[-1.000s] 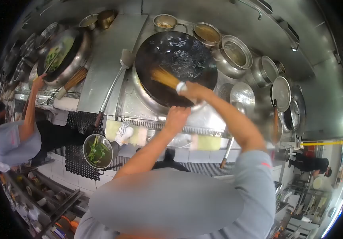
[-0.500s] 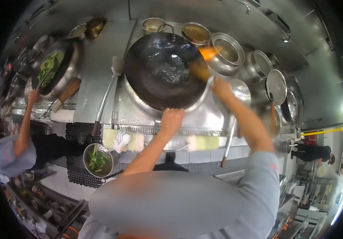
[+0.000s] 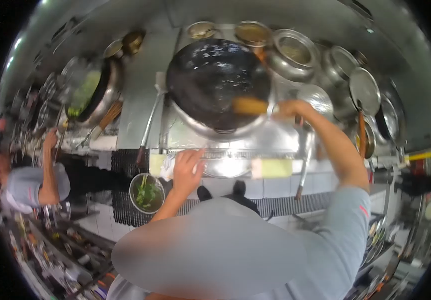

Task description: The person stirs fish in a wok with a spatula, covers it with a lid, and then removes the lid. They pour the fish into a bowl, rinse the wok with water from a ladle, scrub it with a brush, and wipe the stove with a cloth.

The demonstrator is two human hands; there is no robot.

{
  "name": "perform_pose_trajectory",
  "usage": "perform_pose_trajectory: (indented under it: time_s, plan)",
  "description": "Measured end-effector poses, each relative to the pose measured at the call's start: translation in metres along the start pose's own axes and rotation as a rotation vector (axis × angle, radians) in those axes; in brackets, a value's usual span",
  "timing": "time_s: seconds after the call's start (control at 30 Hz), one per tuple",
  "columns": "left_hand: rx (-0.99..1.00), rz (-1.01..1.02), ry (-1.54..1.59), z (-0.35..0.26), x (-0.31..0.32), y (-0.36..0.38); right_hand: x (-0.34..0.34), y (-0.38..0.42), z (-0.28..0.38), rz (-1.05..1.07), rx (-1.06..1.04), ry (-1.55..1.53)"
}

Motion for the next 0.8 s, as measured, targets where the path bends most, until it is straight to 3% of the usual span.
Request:
perform_pose_trajectory:
  time_s: [0.03,0.13,0.23,0.27,0.37,0.43,0.5,0.53,0.63,0.7,0.77,0.8]
  plan:
    - [0.013,0.031,0.021,-0.001,0.005,0.002,-0.049,0.042,0.034,-0.104,0.263,0.215]
    - [0.105,-0.008,0.051,-0.023,0.031,-0.027,-0.085,0.073,0.037,-0.420,0.328,0.386]
    - [0.141,0.018,0.098,-0.034,0.076,-0.053,-0.041,0.069,-0.018,-0.408,0.273,0.294]
    - [0.149,0.023,0.119,-0.032,0.088,-0.066,-0.038,0.074,-0.019,-0.406,0.284,0.368]
    - [0.051,0.172,-0.023,-0.014,0.110,-0.085,-0.036,0.100,0.023,-0.728,0.361,0.274]
    - [0.103,0.114,-0.110,-0.007,0.118,-0.071,0.005,0.094,0.000,-0.651,0.322,0.227]
    - [0.091,0.098,-0.212,-0.007,0.117,-0.077,-0.004,0.096,0.003,-0.550,0.328,0.356]
    - [0.108,0.069,-0.214,0.002,0.116,-0.076,-0.014,0.099,0.019,-0.648,0.356,0.426]
    - [0.153,0.037,-0.127,0.003,0.090,-0.057,-0.021,0.101,0.096,-0.803,0.336,0.228]
    - [0.201,-0.015,-0.085,0.001,0.076,-0.043,-0.006,0.076,0.125,-0.682,0.172,0.193]
    - [0.231,-0.006,-0.097,-0.002,0.057,-0.024,0.004,0.064,0.180,-0.295,0.093,-0.222]
    - [0.288,-0.063,-0.078,-0.002,0.045,-0.015,0.016,0.056,0.195,-0.106,0.030,-0.225]
Point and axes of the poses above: each hand's wrist, its own y-axis away from the middle knuckle, its own x-axis out of the palm, z = x × y, the point moved 3 cm from there along -y, towards the middle knuckle, and after that the axes turned 15 degrees about -x, right-handed, at the moved point
